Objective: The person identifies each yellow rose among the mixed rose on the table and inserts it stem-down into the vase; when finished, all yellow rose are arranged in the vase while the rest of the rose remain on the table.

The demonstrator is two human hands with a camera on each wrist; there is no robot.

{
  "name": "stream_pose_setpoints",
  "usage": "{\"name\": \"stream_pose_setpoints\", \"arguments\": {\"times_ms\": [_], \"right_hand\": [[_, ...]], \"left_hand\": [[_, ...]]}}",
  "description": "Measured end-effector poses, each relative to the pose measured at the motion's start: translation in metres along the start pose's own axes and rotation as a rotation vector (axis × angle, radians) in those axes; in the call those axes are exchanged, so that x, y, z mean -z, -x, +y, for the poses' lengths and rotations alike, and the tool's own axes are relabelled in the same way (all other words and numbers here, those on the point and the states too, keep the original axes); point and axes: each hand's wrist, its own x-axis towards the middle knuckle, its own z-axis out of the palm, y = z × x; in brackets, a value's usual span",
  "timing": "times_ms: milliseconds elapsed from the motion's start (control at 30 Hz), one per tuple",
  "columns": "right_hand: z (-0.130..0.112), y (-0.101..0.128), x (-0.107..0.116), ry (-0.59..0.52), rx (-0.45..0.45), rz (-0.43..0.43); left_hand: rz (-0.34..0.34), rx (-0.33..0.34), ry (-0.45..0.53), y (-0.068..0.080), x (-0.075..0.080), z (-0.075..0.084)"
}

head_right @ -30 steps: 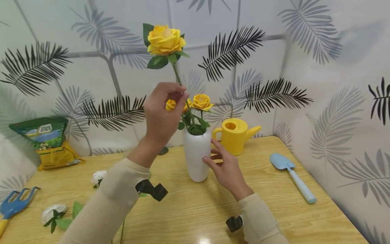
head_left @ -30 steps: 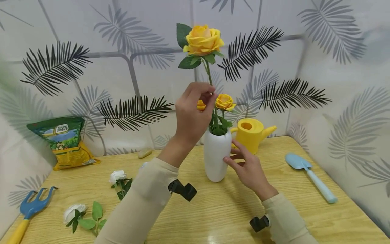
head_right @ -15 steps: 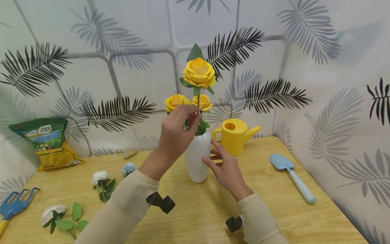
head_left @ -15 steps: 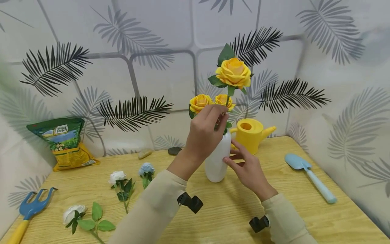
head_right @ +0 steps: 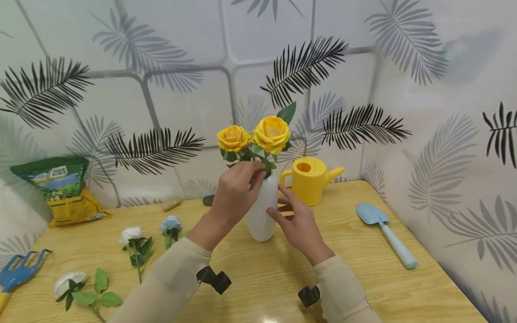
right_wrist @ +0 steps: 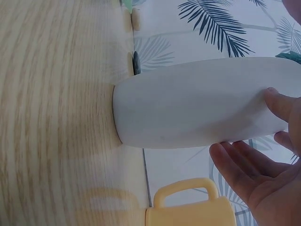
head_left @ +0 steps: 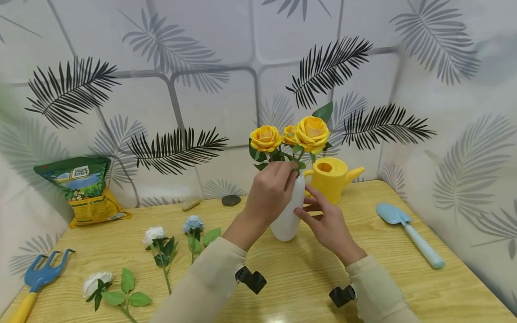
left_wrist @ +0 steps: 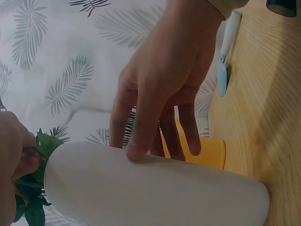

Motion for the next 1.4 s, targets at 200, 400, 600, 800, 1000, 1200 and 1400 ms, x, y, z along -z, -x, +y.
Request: {"name": "stream_pose_setpoints", "arguments": {"times_ms": [200,400,600,800,1000,1200,1400], "right_hand": [[-0.001,0.001,-0.001,0.003,0.013,0.004],[-0.004,0.0,-0.001,-0.008,0.01,-0.002],[-0.003,0.001,-0.003,-0.024,0.006,-0.005],[-0.003,0.002,-0.003,-0.029,0.005,-0.004],[-0.004,-0.001,-0.003,-0.011,0.002,-0.013],[-0.006,-0.002,0.001,0.003,-0.015,-0.019],[-0.007,-0.001,0.012,0.052,-0.056,-0.029]], "left_hand": [[-0.029,0.038,-0.038,0.011,-0.001,-0.004],[-0.058,0.058,-0.033,0.018,-0.002,-0.007],[-0.074,0.056,-0.01,0.025,-0.001,-0.008],[-0.077,0.054,0.0,0.03,0.0,-0.011],[-0.06,0.07,0.036,0.034,0.006,-0.015],[-0.048,0.117,0.107,0.038,0.015,-0.019],[-0.034,0.144,0.123,0.047,0.024,-0.024]]}}
